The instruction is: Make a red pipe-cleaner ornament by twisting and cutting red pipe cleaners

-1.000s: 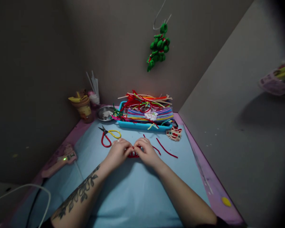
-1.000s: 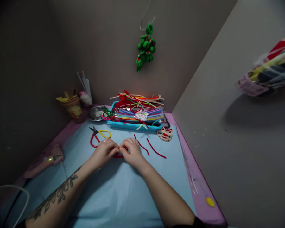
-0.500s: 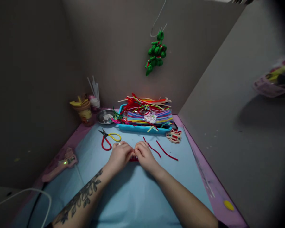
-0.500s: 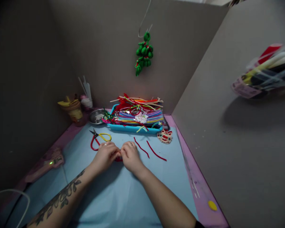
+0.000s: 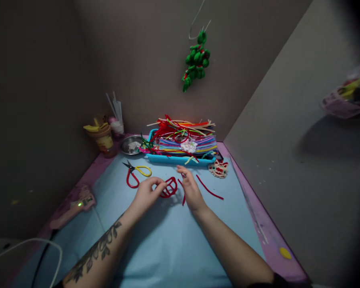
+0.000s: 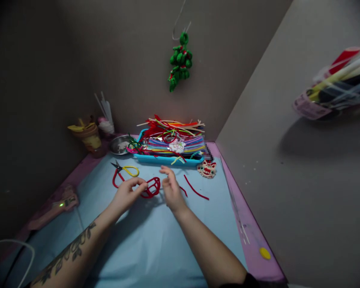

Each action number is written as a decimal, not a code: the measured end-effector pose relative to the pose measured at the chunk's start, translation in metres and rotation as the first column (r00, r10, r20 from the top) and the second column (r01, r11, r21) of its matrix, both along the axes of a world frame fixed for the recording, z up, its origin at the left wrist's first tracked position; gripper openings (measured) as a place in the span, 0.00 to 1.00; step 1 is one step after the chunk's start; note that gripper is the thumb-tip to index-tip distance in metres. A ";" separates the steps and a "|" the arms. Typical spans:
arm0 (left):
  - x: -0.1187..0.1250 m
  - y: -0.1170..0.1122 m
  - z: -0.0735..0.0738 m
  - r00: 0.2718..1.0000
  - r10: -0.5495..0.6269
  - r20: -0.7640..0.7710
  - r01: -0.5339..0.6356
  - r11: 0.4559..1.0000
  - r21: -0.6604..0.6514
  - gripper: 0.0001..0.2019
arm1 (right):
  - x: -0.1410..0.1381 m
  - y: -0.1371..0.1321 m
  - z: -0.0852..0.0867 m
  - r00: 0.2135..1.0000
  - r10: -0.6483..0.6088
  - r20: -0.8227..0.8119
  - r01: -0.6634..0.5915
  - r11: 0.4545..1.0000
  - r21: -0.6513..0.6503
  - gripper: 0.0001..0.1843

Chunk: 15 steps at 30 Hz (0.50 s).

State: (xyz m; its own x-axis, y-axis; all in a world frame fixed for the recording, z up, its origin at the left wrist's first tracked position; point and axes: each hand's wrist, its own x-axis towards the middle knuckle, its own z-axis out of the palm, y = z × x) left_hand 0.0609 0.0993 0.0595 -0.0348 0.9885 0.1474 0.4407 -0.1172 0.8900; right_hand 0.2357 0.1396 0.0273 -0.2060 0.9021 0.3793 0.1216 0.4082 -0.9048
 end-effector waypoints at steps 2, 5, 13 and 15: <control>-0.002 0.004 0.000 0.904 0.104 0.414 -0.042 0.987 -0.155 0.09 | 0.000 0.002 -0.002 0.980 -0.041 -0.193 0.013 0.990 -0.143 0.23; -0.002 0.007 0.001 0.516 0.290 0.806 -0.014 0.944 -0.331 0.06 | -0.006 0.004 -0.007 0.904 0.006 -0.428 -0.214 0.872 -0.440 0.24; 0.003 0.013 0.003 0.140 0.467 0.873 0.132 0.865 -0.484 0.09 | -0.015 -0.001 -0.004 0.727 0.006 -0.687 -0.537 0.628 -0.563 0.11; 0.004 0.013 0.004 0.121 0.482 0.868 0.154 0.854 -0.496 0.11 | -0.013 0.001 -0.005 0.683 -0.033 -0.730 -0.572 0.597 -0.563 0.09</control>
